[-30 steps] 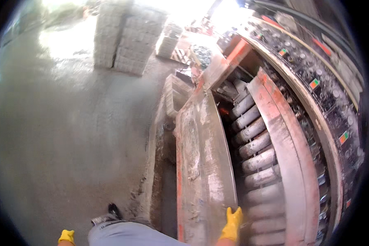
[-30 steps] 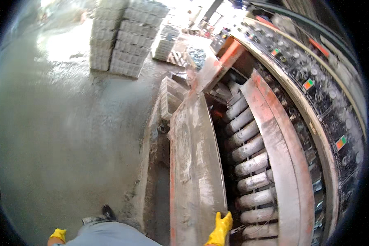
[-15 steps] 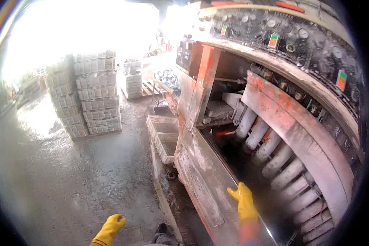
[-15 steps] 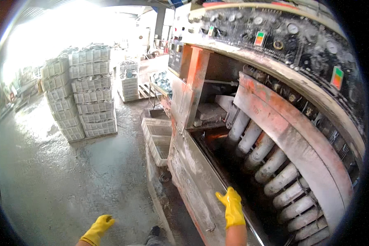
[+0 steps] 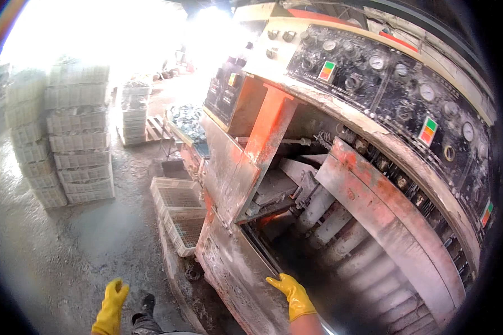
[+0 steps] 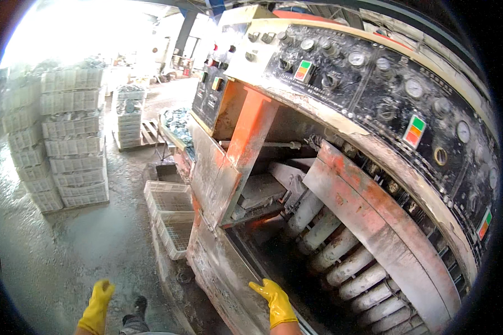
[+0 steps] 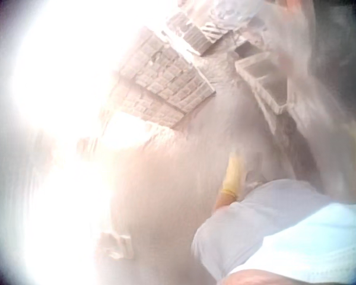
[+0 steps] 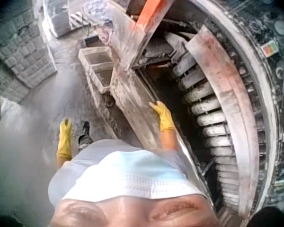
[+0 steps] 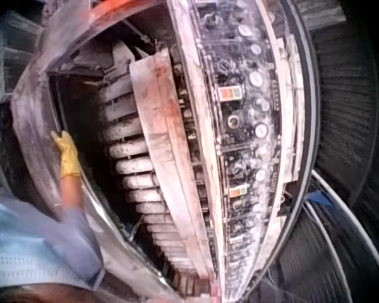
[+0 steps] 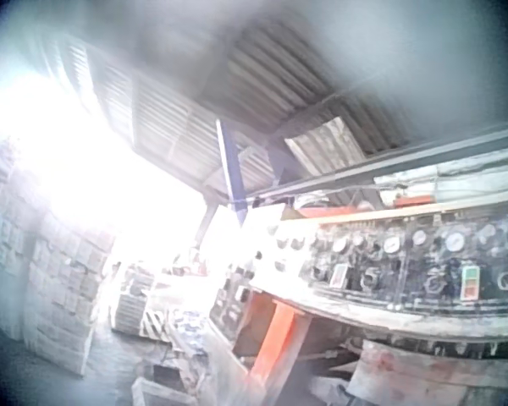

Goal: The person repeatedly removes dark rectangular tiles from a water-filled trough and places them into white plastic crates. The person wears yellow gloves and uses both hands to lift and stack the tiles. The process is repeated multiple times throughout the clip.

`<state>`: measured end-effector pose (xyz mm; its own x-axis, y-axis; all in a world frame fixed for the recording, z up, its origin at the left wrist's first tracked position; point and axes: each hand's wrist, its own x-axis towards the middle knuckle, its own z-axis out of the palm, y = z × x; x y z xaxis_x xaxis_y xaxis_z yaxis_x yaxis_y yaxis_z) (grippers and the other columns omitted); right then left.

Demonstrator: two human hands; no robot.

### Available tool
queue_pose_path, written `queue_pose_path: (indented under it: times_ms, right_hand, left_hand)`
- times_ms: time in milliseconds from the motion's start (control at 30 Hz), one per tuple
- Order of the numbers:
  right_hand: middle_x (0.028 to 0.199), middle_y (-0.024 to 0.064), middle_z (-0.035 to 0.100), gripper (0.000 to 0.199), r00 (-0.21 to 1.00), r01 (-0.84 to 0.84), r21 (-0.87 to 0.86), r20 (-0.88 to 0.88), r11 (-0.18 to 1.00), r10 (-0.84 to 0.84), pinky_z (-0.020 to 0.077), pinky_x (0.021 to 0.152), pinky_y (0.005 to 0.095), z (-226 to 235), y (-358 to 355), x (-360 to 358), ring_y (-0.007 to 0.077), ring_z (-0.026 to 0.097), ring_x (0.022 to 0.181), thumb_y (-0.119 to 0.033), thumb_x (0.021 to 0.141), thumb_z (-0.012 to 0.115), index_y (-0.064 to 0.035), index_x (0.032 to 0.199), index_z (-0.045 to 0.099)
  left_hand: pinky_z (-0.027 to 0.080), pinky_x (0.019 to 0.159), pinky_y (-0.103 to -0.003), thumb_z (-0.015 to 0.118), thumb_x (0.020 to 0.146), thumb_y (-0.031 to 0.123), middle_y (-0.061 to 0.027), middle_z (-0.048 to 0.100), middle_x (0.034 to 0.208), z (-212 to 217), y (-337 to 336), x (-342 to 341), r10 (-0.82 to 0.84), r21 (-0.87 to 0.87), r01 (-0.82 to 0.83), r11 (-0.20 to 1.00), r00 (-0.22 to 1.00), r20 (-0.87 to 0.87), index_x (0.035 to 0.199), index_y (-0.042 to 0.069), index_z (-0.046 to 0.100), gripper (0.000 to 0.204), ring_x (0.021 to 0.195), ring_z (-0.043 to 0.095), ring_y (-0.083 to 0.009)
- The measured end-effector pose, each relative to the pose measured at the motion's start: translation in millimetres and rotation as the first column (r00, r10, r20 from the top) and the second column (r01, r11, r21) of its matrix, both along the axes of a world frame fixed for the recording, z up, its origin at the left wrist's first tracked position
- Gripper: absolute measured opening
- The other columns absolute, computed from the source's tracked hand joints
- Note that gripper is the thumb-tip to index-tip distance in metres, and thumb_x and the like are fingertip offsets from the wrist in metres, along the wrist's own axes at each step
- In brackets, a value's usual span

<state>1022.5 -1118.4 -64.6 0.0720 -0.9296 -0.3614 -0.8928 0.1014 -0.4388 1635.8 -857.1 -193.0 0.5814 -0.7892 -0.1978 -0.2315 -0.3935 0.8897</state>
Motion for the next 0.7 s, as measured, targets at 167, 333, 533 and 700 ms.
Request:
queue_pose_path:
  times_ms: [167, 333, 533, 700]
  right_hand:
    - [0.125, 0.0261, 0.071, 0.085, 0.982, 0.188, 0.112, -0.044, 0.976, -0.184, 0.0494, 0.101, 0.0435, -5.2, 9.1, -0.5, 0.0391, 0.067, 0.12, -0.069, 0.081, 0.076, 0.0028, 0.126, 0.071]
    - [0.128, 0.0258, 0.07, 0.093, 0.942, 0.285, -0.004, -0.186, 0.959, -0.281, 0.0478, 0.105, 0.0465, 19.4, 12.8, 22.9, 0.041, 0.064, 0.124, -0.076, 0.073, 0.077, -0.0011, 0.128, 0.072]
    - [0.138, 0.0217, 0.066, 0.099, 0.893, 0.374, -0.045, -0.25, 0.926, -0.373, 0.0466, 0.11, 0.0447, 25.1, 22.0, 36.3, 0.0405, 0.06, 0.13, -0.081, 0.07, 0.075, -0.0079, 0.137, 0.068]
    - [0.137, 0.0214, 0.067, 0.096, 0.82, 0.434, -0.101, -0.368, 0.895, -0.439, 0.0468, 0.109, 0.0485, 40.6, 31.8, 49.0, 0.0413, 0.061, 0.128, -0.08, 0.071, 0.075, -0.0076, 0.133, 0.07]
  left_hand:
    - [0.042, 0.118, -0.042, 0.077, 0.095, 0.034, -0.0209, 0.051, 0.153, 74.6, -229.0, 43.1, -0.216, -0.353, 0.239, 0.904, 0.971, 0.103, 0.153, 0.003, 0.048, 0.072, 0.141, 0.051, -0.0321]
    - [0.04, 0.119, -0.045, 0.082, 0.09, 0.02, -0.0278, 0.051, 0.153, 246.0, -412.6, 19.0, -0.196, -0.62, 0.68, 0.393, 0.72, 0.665, 0.153, -0.001, 0.046, 0.076, 0.143, 0.05, -0.0386]
    - [0.038, 0.12, -0.047, 0.082, 0.083, 0.015, -0.0322, 0.048, 0.153, 407.5, -571.6, -33.7, -0.003, -0.627, 0.754, 0.195, 0.639, 0.769, 0.152, -0.009, 0.042, 0.083, 0.145, 0.045, -0.0446]
    - [0.036, 0.121, -0.047, 0.079, 0.088, 0.017, -0.0272, 0.045, 0.158, 478.1, -660.3, -96.3, 0.111, -0.73, 0.684, 0.007, 0.725, 0.68, 0.157, -0.002, 0.04, 0.082, 0.148, 0.043, -0.0428]
